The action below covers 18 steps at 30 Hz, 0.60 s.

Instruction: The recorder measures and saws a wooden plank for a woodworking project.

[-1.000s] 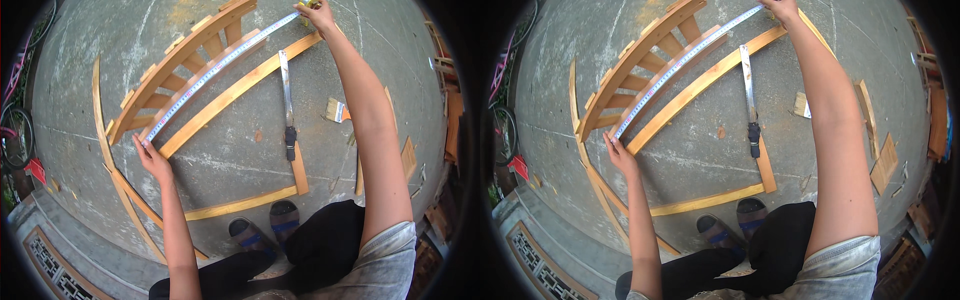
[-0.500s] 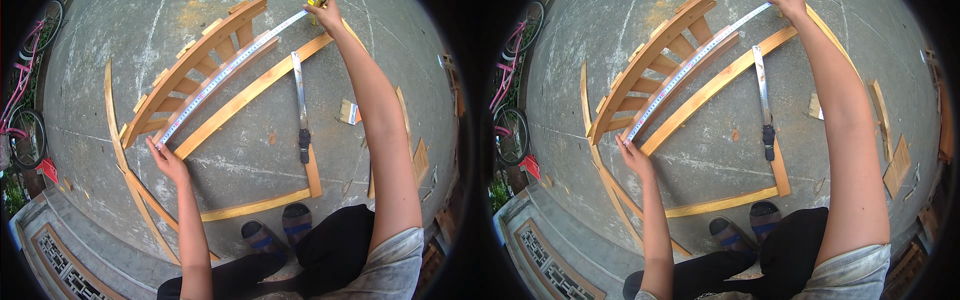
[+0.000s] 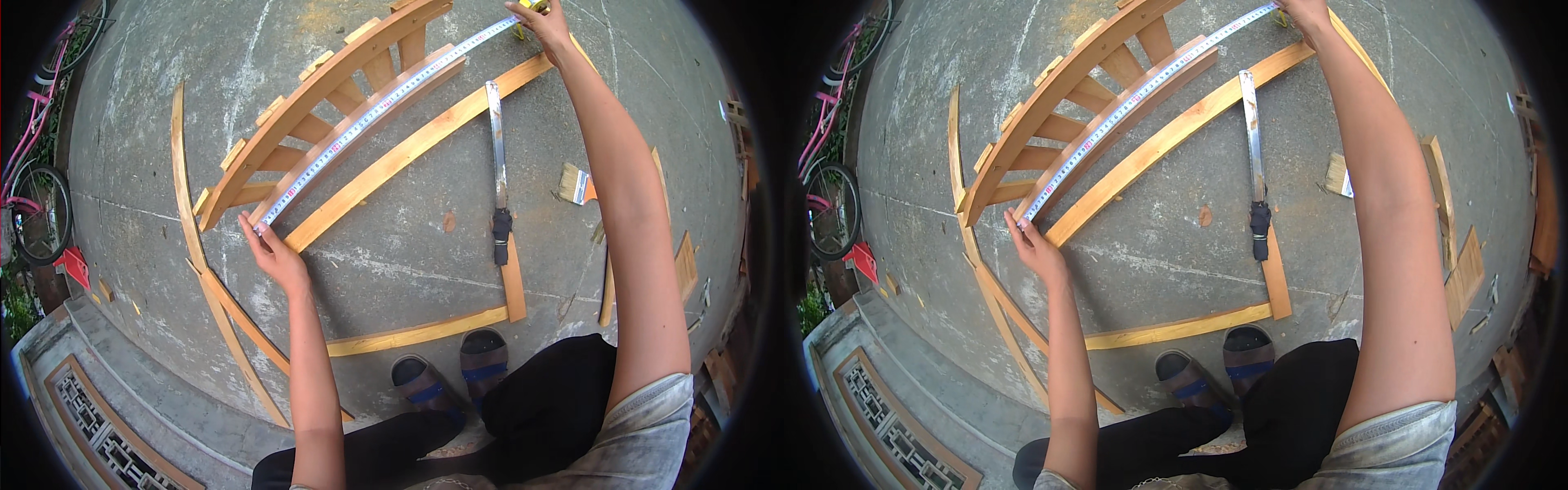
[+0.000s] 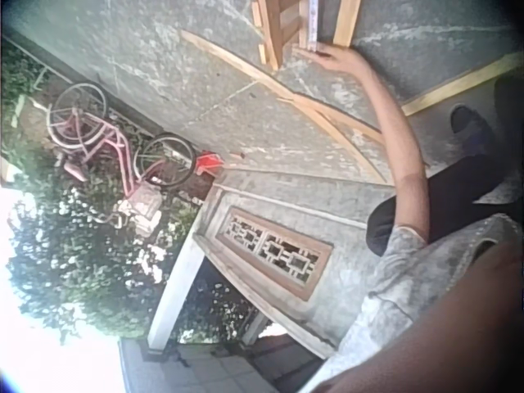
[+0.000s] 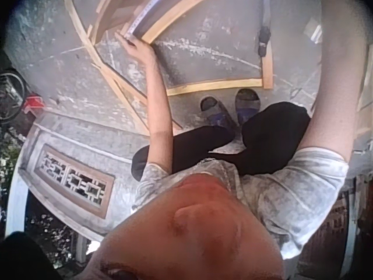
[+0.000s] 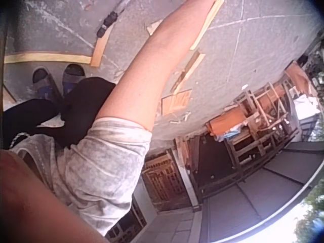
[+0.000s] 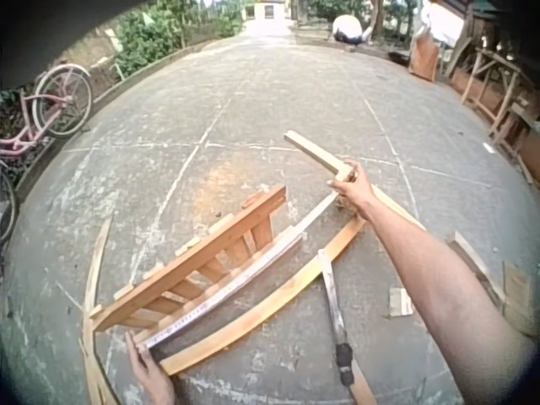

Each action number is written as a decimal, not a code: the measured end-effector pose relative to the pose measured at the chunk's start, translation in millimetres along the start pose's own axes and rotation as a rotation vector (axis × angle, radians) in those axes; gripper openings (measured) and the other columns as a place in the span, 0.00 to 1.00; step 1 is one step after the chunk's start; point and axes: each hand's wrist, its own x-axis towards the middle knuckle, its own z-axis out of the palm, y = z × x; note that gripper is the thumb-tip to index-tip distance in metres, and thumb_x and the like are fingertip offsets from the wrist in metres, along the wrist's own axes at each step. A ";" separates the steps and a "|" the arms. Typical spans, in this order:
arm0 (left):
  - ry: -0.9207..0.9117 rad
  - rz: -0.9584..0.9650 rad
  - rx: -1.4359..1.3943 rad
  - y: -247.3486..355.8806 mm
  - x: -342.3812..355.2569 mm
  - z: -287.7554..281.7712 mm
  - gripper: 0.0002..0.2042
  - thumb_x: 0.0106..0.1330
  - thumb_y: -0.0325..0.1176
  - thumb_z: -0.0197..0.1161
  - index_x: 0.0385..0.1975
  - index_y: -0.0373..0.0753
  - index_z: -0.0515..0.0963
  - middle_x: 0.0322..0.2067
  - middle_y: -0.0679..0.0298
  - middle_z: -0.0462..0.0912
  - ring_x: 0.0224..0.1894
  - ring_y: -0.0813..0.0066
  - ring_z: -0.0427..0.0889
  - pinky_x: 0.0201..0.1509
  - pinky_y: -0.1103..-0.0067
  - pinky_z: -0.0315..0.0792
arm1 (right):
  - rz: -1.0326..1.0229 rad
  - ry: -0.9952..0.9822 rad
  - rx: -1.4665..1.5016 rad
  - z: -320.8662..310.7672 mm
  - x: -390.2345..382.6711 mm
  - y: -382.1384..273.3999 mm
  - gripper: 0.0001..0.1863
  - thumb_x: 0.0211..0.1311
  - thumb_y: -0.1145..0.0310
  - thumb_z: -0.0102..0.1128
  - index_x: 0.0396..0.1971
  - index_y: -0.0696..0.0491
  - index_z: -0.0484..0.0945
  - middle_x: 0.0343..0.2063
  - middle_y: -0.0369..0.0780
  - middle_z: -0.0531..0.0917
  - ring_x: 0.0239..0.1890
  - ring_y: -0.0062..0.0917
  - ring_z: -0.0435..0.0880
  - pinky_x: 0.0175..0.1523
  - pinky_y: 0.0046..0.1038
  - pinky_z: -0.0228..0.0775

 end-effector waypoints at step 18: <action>0.020 -0.008 -0.007 1.4 -0.1 2.1 0.28 0.82 0.41 0.50 0.76 0.34 0.58 0.74 0.52 0.64 0.76 0.64 0.62 0.78 0.69 0.54 | 0.067 -0.016 0.081 -4.1 9.0 9.8 0.41 0.63 0.68 0.74 0.71 0.53 0.60 0.49 0.44 0.81 0.42 0.28 0.86 0.42 0.32 0.82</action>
